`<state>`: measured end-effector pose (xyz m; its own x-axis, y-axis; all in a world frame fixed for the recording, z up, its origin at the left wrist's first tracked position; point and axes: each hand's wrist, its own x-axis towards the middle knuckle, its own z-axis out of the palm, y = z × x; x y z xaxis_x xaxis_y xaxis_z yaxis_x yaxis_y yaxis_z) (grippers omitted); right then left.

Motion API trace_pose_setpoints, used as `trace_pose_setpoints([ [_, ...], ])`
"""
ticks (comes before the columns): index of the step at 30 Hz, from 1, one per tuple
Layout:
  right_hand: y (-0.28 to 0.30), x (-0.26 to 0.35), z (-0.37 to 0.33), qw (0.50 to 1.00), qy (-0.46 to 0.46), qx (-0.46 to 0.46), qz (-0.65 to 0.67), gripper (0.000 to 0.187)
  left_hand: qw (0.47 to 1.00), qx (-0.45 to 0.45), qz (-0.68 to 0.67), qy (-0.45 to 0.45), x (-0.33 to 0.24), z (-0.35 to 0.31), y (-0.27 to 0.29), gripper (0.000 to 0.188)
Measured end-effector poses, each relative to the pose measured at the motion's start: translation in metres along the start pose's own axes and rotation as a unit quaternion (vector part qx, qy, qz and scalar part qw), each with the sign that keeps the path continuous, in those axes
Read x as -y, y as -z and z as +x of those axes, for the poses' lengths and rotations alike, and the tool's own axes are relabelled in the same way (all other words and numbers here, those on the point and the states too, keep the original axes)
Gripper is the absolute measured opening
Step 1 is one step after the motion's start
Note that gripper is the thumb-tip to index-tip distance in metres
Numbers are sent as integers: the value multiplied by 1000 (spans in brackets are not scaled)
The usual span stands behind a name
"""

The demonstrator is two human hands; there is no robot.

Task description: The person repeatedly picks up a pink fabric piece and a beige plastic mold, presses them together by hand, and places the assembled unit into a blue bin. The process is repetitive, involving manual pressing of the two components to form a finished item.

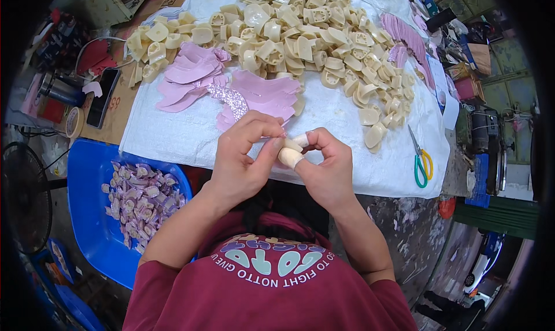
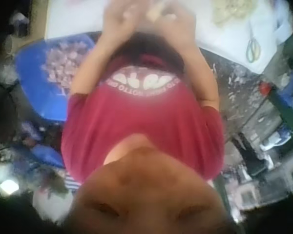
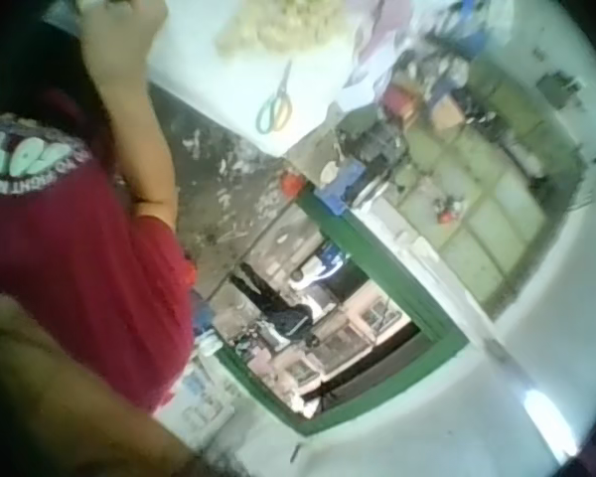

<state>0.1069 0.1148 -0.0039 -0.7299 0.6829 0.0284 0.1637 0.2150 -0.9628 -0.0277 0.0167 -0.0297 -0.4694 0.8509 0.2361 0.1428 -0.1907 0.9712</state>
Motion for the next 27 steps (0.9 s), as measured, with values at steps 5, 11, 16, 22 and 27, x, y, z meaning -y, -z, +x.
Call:
trace_pose_setpoints([
  [5,12,3,5,997,18,52,-50,18,992,76,-81,58,-7,8,12,5],
  [11,15,7,9,994,67,32,-78,16,999,-2,-40,-7,-14,-8,1,9],
  [16,14,5,11,958,260,-5,-118,42,980,-29,-193,-27,-15,-19,6,16],
  [22,-2,-9,-16,938,-10,11,348,42,985,-7,-64,-162,-26,-15,0,20],
  [27,8,8,-18,921,-72,29,381,22,969,13,102,-226,-35,-14,6,26],
])
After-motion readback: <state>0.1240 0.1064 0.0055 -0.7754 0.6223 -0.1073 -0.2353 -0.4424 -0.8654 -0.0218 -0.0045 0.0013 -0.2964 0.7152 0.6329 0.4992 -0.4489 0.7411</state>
